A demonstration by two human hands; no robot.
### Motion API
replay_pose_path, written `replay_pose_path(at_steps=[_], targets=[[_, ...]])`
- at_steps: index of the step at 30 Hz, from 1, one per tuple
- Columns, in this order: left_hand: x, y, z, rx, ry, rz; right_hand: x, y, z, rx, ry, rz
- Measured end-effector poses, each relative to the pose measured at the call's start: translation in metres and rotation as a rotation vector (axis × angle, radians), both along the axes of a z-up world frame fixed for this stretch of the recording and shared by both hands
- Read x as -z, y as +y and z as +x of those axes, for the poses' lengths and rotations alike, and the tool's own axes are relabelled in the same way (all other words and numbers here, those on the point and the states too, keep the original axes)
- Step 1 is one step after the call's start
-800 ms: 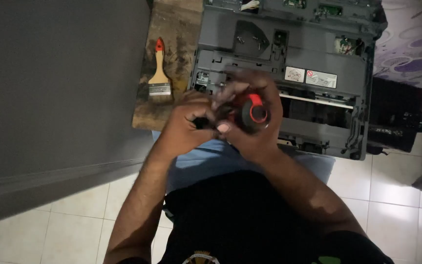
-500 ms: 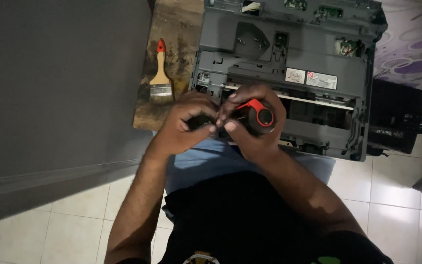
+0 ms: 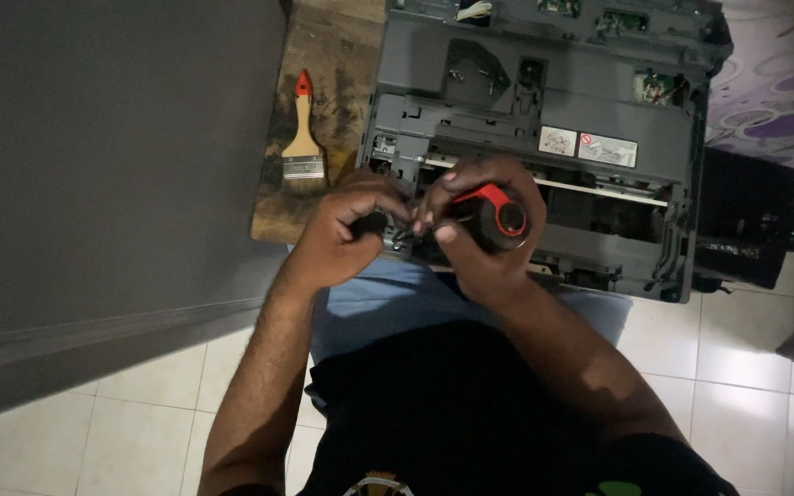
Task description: The person uses a screwdriver to remove screws from the back of a disassembled printer. They rotate the printer to access different sides and continue unscrewing components while holding the device steady.
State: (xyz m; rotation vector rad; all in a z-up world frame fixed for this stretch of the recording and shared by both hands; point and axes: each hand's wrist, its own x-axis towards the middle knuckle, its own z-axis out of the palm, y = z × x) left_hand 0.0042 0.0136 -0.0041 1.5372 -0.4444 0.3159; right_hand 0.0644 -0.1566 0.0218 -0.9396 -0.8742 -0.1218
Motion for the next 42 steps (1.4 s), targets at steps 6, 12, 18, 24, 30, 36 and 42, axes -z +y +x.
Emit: replay_pose_path(at_steps=[6, 12, 18, 24, 30, 36, 42], targets=[[0.002, 0.004, -0.001, -0.014, 0.015, 0.035, -0.002, -0.001, -0.002, -0.023, 0.016, -0.045], [-0.004, 0.001, 0.001, 0.009, -0.061, 0.230, -0.006, -0.002, -0.001, -0.031, 0.012, -0.078], [-0.006, 0.002, -0.002, 0.017, -0.090, 0.379, -0.012, 0.001, 0.000, -0.063, -0.006, -0.079], [0.021, 0.006, 0.003, -0.028, -0.069, 0.349, -0.018, 0.011, -0.001, 0.009, -0.099, -0.119], [0.008, -0.003, 0.002, -0.065, -0.042, 0.223, -0.013, 0.004, 0.000, -0.026, -0.045, -0.130], [-0.015, 0.001, 0.002, 0.037, -0.086, 0.194, -0.015, 0.006, -0.002, -0.159, 0.003, -0.003], [-0.001, 0.004, 0.006, 0.032, -0.147, 0.232, -0.013, 0.007, -0.002, -0.216, 0.012, 0.054]])
